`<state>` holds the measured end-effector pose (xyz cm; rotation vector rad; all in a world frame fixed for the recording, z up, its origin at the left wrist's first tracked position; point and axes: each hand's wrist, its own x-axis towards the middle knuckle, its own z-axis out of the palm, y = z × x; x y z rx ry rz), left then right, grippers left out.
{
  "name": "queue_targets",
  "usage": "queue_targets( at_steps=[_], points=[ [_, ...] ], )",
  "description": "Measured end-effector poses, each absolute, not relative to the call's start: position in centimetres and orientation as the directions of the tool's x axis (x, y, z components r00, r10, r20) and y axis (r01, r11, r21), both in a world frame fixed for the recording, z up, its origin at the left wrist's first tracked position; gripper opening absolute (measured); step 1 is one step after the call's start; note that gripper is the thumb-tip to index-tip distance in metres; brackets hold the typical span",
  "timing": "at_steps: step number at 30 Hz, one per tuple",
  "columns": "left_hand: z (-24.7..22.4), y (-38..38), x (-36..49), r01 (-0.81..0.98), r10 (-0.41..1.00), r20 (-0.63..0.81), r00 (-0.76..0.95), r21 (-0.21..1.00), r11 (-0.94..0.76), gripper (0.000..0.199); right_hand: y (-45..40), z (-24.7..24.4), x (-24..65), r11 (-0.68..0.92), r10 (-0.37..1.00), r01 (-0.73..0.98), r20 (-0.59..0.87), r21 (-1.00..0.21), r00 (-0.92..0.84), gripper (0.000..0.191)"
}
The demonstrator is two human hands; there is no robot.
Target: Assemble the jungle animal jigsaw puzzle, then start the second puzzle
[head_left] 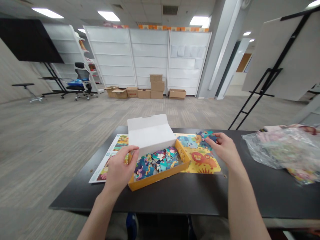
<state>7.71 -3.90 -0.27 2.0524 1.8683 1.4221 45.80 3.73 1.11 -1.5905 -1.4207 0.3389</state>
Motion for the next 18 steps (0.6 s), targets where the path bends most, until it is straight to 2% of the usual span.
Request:
queue_targets(
  at_steps=[3,9,12,18],
  points=[
    [0.8,-3.8,8.5,0.837,0.878,0.477,0.023,0.471,-0.278,0.029,3.9,-0.5,47.3,-0.098,0.921,0.773,0.238,-0.627,0.31,0.037],
    [3.4,-1.8,10.0,0.915,0.965,0.111,0.238,0.308,-0.262,0.036,4.3,-0.9,47.0,-0.103,0.982,0.876,0.092,-0.471,0.165,0.033],
    [4.1,-0.7,10.5,0.944,0.968,-0.046,0.248,0.236,-0.231,0.039,4.5,-1.0,47.2,-0.109,0.986,0.891,0.064,-0.44,0.153,0.034],
    [3.3,-0.5,10.8,0.958,0.974,-0.098,0.204,0.224,-0.178,0.04,4.7,-1.6,47.6,-0.186,0.982,0.908,-0.036,-0.375,0.186,0.038]
  ],
)
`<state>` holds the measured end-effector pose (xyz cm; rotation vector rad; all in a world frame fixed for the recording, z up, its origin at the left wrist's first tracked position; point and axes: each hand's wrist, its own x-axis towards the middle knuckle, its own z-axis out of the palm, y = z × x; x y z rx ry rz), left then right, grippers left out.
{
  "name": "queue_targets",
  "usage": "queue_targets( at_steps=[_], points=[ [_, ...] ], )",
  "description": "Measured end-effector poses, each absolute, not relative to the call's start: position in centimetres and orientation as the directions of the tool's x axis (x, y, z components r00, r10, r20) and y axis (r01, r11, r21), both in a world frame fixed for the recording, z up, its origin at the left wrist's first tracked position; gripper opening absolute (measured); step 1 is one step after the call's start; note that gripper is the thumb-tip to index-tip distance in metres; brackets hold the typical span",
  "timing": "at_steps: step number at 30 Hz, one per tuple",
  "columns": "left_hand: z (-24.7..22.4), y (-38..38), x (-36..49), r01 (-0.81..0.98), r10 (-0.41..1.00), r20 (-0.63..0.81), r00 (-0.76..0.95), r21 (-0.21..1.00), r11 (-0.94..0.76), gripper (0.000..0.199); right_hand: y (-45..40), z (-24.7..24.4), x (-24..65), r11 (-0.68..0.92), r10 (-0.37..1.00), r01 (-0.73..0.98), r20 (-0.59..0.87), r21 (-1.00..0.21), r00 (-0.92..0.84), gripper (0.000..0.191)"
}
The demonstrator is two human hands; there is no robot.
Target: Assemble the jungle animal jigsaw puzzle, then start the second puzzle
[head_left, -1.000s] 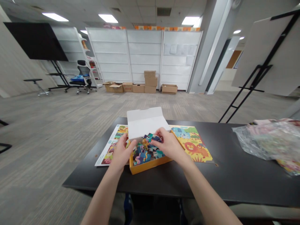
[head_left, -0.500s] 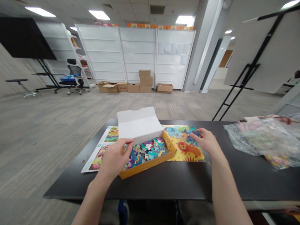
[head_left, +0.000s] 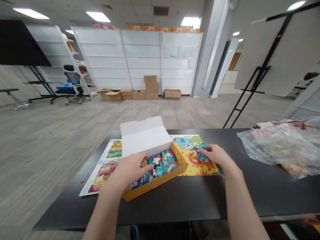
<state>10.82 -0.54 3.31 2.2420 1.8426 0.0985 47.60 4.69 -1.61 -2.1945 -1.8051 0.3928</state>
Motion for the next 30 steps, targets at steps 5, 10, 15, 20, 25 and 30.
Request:
queue_targets(
  at_steps=[5,10,15,20,25,30],
  points=[
    [2.7,-1.3,11.1,0.966,0.981,-0.056,0.184,0.196,-0.17,0.037,4.6,-2.0,47.8,-0.204,0.979,0.925,-0.054,-0.321,0.197,0.043],
    [2.5,-2.0,11.0,0.942,0.969,0.059,0.242,0.227,-0.249,0.03,3.6,-0.3,45.6,-0.183,0.93,0.925,0.248,-0.332,0.273,0.048],
    [2.0,-2.1,11.1,0.952,0.967,0.069,0.244,0.175,-0.252,0.031,1.6,2.8,37.6,0.246,0.918,0.889,0.388,-0.387,-0.085,0.028],
    [2.1,-2.1,11.2,0.952,0.963,0.081,0.256,0.149,-0.266,0.03,0.4,3.6,30.9,0.344,0.927,0.921,0.225,-0.184,-0.301,0.02],
    [1.8,-2.1,11.1,0.953,0.959,0.09,0.268,0.12,-0.278,0.031,0.2,3.3,29.1,0.28,0.958,0.953,0.089,-0.115,-0.271,0.036],
    [1.7,-2.2,11.1,0.954,0.959,0.094,0.269,0.11,-0.278,0.031,0.5,3.3,28.7,0.269,0.963,0.956,0.037,-0.119,-0.266,0.043]
  ],
)
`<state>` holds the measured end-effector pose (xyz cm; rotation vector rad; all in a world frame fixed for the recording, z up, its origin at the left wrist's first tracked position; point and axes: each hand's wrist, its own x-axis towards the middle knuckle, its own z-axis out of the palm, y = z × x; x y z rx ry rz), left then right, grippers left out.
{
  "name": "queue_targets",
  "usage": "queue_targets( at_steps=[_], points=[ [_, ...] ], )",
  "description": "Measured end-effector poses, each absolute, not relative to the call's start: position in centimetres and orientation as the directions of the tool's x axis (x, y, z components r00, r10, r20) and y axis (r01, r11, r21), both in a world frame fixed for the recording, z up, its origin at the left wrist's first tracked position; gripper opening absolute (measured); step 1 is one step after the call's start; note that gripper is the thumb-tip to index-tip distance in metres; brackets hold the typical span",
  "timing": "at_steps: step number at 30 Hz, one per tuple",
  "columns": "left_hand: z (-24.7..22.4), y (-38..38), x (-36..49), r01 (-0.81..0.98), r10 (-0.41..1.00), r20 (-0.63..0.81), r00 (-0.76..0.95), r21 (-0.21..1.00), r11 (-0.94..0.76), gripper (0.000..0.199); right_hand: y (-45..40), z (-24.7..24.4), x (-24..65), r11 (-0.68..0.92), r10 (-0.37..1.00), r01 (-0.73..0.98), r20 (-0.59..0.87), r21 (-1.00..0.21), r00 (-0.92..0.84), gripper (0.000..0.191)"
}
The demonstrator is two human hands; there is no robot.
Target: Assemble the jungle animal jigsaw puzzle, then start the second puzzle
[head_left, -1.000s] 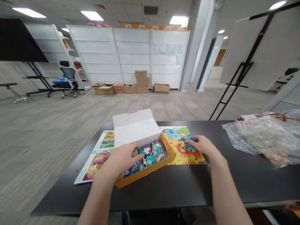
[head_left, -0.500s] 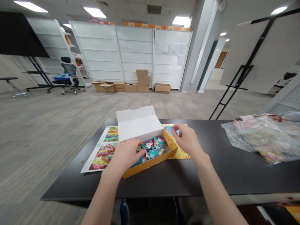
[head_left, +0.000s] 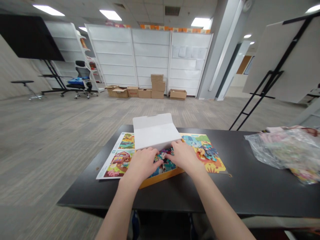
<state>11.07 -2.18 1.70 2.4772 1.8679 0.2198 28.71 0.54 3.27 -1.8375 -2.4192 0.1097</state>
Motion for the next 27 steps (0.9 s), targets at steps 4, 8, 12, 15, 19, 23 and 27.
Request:
queue_targets(
  at_steps=[4,8,12,15,19,23,27],
  points=[
    [1.7,-2.3,11.0,0.952,0.958,0.093,0.27,0.126,-0.28,0.029,0.9,3.6,28.9,0.296,0.954,0.948,0.0,-0.12,-0.298,0.037],
    [1.5,-2.3,10.8,0.945,0.956,0.11,0.271,0.159,-0.287,0.029,1.1,3.8,29.3,0.287,0.958,0.951,0.014,-0.115,-0.288,0.028],
    [1.6,-2.3,10.8,0.941,0.956,0.119,0.266,0.182,-0.285,0.029,1.1,4.0,29.5,0.228,0.973,0.97,0.032,-0.083,-0.226,0.026],
    [1.8,-2.4,10.9,0.946,0.956,0.103,0.274,0.151,-0.287,0.029,1.0,4.1,29.4,0.197,0.979,0.979,0.058,-0.052,-0.194,0.025],
    [1.9,-2.4,10.9,0.946,0.954,0.102,0.282,0.136,-0.294,0.031,1.0,3.6,29.0,0.177,0.98,0.983,0.102,-0.041,-0.172,0.025],
    [1.8,-2.4,10.8,0.944,0.955,0.096,0.28,0.151,-0.292,0.031,1.0,2.9,28.8,0.23,0.967,0.973,0.118,-0.033,-0.225,0.026],
    [1.9,-2.5,10.7,0.945,0.955,0.087,0.284,0.139,-0.294,0.032,0.9,3.0,28.9,0.279,0.957,0.96,0.083,-0.016,-0.277,0.027]
  ],
)
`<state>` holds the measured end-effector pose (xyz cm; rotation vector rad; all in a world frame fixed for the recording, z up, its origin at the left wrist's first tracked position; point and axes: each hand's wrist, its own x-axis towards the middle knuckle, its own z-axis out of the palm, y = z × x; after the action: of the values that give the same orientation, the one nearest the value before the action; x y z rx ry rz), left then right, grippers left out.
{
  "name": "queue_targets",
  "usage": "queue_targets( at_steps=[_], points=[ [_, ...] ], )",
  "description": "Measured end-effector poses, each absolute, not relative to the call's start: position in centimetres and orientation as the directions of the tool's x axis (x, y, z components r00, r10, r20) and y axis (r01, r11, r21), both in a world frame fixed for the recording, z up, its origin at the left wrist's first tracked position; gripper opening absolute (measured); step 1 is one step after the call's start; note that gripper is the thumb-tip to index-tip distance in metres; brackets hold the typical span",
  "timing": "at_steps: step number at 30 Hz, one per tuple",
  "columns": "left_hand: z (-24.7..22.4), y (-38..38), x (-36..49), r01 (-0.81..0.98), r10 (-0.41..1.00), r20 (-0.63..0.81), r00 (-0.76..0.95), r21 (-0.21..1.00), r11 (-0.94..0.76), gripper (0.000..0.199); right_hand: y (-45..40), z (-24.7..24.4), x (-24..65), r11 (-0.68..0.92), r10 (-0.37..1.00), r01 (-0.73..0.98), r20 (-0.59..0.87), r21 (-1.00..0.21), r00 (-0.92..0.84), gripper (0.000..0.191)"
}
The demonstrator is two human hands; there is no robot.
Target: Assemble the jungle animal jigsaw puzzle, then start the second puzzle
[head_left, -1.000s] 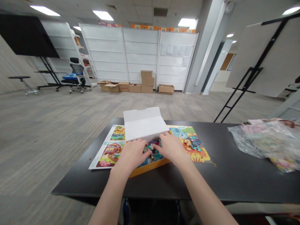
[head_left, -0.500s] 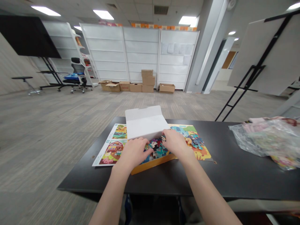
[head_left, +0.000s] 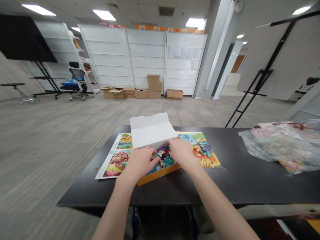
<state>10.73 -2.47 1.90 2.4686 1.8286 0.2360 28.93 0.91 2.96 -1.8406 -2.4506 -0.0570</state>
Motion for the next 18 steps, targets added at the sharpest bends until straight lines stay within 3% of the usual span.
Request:
queue_targets(
  at_steps=[11,13,15,18],
  points=[
    [1.8,-2.3,10.8,0.936,0.951,0.112,0.29,0.176,-0.306,0.029,1.6,3.0,29.6,0.196,0.975,0.979,0.121,-0.052,-0.189,0.027],
    [1.8,-2.2,10.8,0.922,0.951,0.147,0.272,0.245,-0.301,0.028,1.7,2.9,29.9,0.213,0.968,0.967,0.168,-0.142,-0.189,0.026],
    [1.8,-2.1,10.9,0.88,0.953,0.213,0.214,0.382,-0.283,0.03,1.7,2.7,30.0,0.319,0.937,0.896,0.245,-0.309,-0.249,0.025],
    [2.0,-2.1,11.0,0.733,0.951,0.304,0.059,0.633,-0.248,0.04,1.3,2.6,29.9,0.552,0.832,0.626,0.415,-0.55,-0.369,0.023]
  ],
)
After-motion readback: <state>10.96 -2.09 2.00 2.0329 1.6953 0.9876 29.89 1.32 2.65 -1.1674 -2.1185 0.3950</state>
